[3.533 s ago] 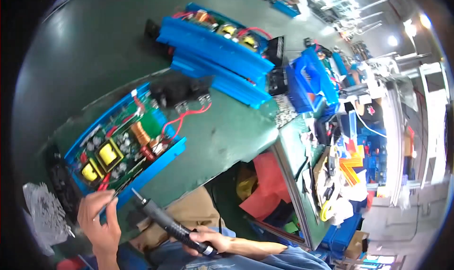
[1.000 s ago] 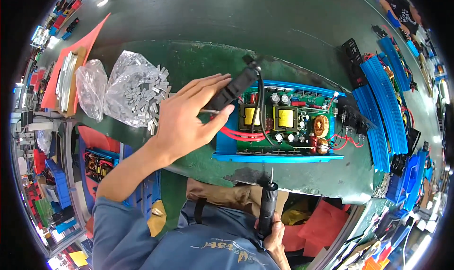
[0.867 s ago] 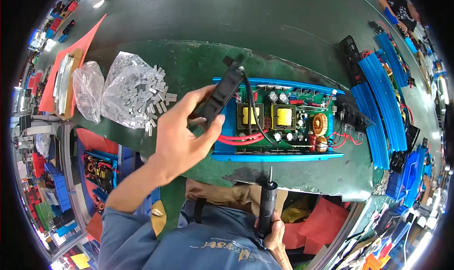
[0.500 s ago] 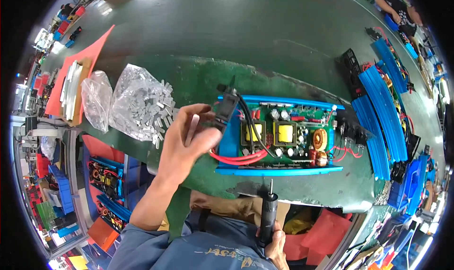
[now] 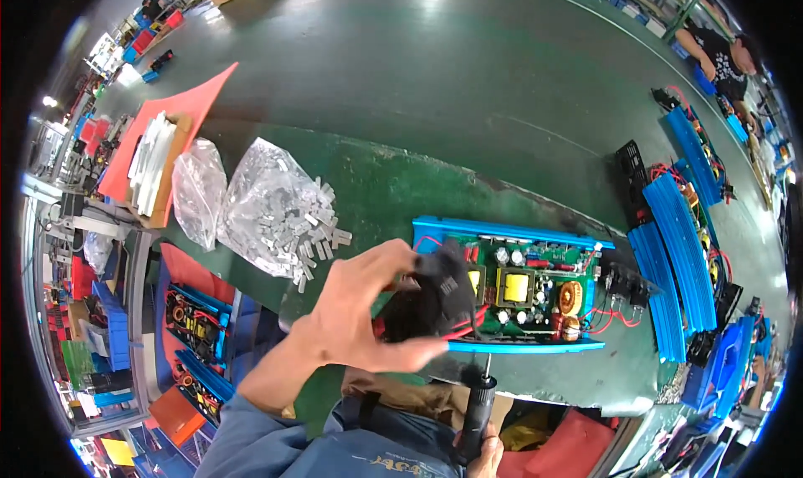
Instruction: Assembling internal components of power inverters and securing them using an electric screwdriver.
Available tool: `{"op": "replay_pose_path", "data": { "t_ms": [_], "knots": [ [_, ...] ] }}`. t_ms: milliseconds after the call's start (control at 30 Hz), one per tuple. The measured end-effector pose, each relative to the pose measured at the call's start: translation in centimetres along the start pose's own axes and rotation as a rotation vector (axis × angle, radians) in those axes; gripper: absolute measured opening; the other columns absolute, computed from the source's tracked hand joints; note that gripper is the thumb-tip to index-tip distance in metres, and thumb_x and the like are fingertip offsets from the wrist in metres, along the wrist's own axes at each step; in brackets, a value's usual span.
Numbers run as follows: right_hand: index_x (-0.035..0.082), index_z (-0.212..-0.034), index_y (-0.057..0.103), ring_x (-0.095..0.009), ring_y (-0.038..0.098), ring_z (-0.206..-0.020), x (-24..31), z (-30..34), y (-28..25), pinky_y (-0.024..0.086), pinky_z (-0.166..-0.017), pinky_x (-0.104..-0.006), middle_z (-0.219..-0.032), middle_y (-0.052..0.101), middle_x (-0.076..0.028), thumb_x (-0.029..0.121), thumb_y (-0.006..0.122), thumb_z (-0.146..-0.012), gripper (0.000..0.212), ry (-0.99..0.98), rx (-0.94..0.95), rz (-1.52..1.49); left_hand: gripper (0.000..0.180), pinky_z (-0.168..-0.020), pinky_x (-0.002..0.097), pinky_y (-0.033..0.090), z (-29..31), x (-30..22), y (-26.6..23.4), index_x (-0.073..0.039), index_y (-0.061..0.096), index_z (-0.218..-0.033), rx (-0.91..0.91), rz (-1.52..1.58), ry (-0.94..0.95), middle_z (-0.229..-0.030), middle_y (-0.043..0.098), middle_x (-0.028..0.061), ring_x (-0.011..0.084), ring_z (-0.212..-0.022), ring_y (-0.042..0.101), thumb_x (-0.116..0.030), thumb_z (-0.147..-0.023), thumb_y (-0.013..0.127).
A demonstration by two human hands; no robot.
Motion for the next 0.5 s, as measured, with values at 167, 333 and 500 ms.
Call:
{"op": "replay_pose_path", "data": {
  "t_ms": [167,333,500],
  "knots": [
    [-0.001,-0.116,0.057,-0.016,0.059,-0.071,-0.6,-1.1,0.1,0.046,-0.065,-0.0300,-0.080,0.064,-0.009,0.080,0.029,-0.096,0.088,-0.069,0.053,0.093,0.063,-0.050,0.0335,0.052,-2.9,-3.9,1.2,-0.001,0.066,-0.112,0.106,-0.402,0.651,-0.086,0.062,0.0084,0.0258,-0.070,0.066,-0.039,-0.065,0.082],
    [-0.001,-0.117,0.056,-0.017,0.060,-0.072,-0.8,-1.5,0.7,0.046,-0.065,-0.0304,-0.082,0.064,-0.010,0.077,0.031,-0.097,0.084,-0.092,0.040,0.072,0.057,-0.067,0.0365,0.055,-7.5,-1.1,2.4,-0.004,0.067,-0.113,0.228,-0.369,0.396,-0.096,0.065,0.0080,0.0258,-0.082,0.068,-0.033,-0.067,0.084],
    [-0.001,-0.117,0.056,-0.017,0.059,-0.070,-0.7,-1.0,1.5,0.046,-0.064,-0.0304,-0.082,0.064,-0.010,0.076,0.030,-0.098,0.083,-0.102,0.027,0.086,0.056,-0.079,0.0350,0.052,-8.5,4.5,0.6,0.001,0.073,-0.100,0.014,-0.271,-0.084,-0.102,0.071,0.0104,0.0260,-0.089,0.068,-0.047,-0.076,0.085]
  ]
}}
Point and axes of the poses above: each hand's wrist, its own z-axis away from the middle knuckle, its own y-axis out of the palm, x = y × z, the point moved 7 cm from there along -z, towards the middle knuckle
